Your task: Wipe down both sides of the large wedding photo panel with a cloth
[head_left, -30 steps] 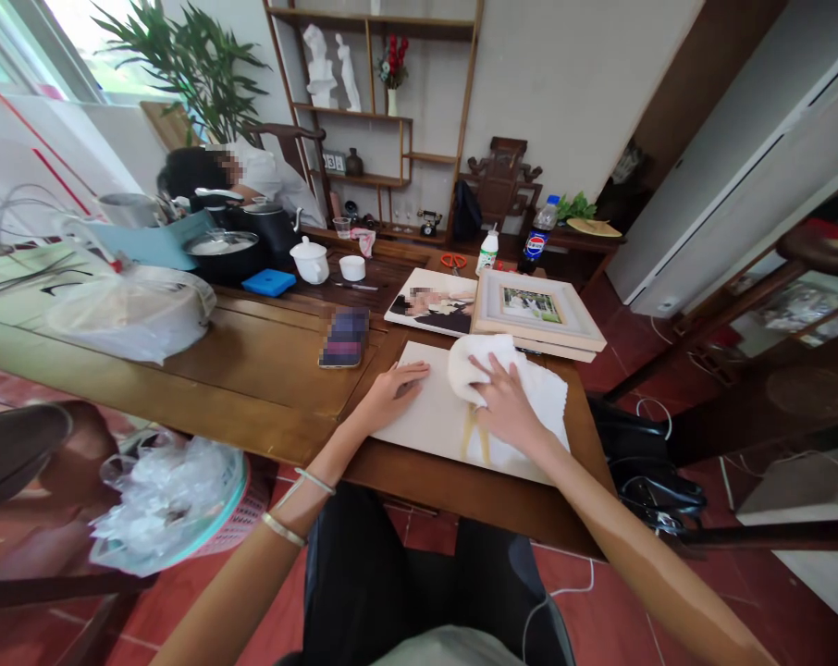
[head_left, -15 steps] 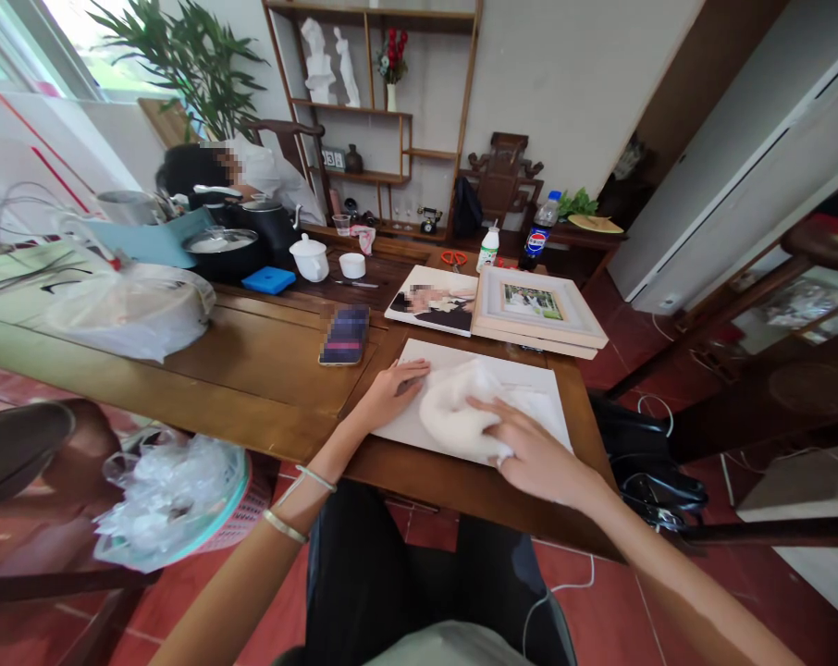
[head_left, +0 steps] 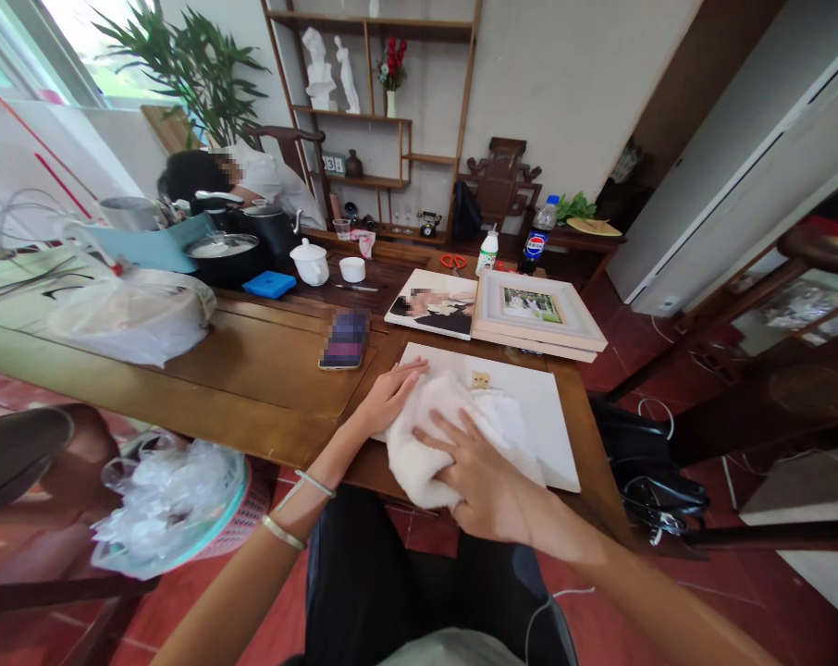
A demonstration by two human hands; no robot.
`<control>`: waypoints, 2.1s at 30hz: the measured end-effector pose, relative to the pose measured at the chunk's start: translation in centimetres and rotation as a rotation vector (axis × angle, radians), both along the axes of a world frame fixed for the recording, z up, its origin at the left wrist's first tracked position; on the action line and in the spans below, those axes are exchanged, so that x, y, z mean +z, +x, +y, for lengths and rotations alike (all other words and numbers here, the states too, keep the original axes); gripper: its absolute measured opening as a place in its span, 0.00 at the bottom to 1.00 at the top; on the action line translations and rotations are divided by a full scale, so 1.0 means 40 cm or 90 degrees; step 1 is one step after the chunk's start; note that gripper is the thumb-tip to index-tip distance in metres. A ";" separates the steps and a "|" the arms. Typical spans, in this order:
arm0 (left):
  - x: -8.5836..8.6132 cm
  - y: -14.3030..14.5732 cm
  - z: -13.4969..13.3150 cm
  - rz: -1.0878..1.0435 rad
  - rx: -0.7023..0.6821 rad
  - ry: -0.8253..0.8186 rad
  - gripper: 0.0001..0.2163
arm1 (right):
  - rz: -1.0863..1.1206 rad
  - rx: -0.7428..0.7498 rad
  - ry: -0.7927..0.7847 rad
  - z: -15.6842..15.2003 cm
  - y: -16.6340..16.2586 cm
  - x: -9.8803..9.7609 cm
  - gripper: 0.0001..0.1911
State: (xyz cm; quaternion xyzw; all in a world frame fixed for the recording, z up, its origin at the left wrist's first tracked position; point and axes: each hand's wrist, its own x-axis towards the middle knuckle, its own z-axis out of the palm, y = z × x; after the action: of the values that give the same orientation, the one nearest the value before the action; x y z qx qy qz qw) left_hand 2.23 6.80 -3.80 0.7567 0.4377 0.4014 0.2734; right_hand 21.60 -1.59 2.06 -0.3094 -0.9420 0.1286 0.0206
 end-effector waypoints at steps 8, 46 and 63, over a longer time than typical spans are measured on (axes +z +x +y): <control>-0.017 0.001 0.008 0.057 -0.003 0.010 0.15 | 0.133 -0.106 -0.107 0.011 0.134 0.035 0.15; -0.023 -0.001 0.014 0.038 0.003 0.013 0.14 | -0.047 -0.431 0.088 0.185 0.297 -0.004 0.16; -0.027 -0.001 0.014 0.043 0.003 0.023 0.14 | -0.060 -0.324 0.172 0.064 0.271 -0.036 0.15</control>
State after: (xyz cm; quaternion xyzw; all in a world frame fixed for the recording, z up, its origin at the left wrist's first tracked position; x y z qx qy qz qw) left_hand 2.19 7.38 -4.89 0.7734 0.4413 0.3841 0.2440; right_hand 32.43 0.96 0.62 -0.5357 -0.8427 -0.0216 0.0495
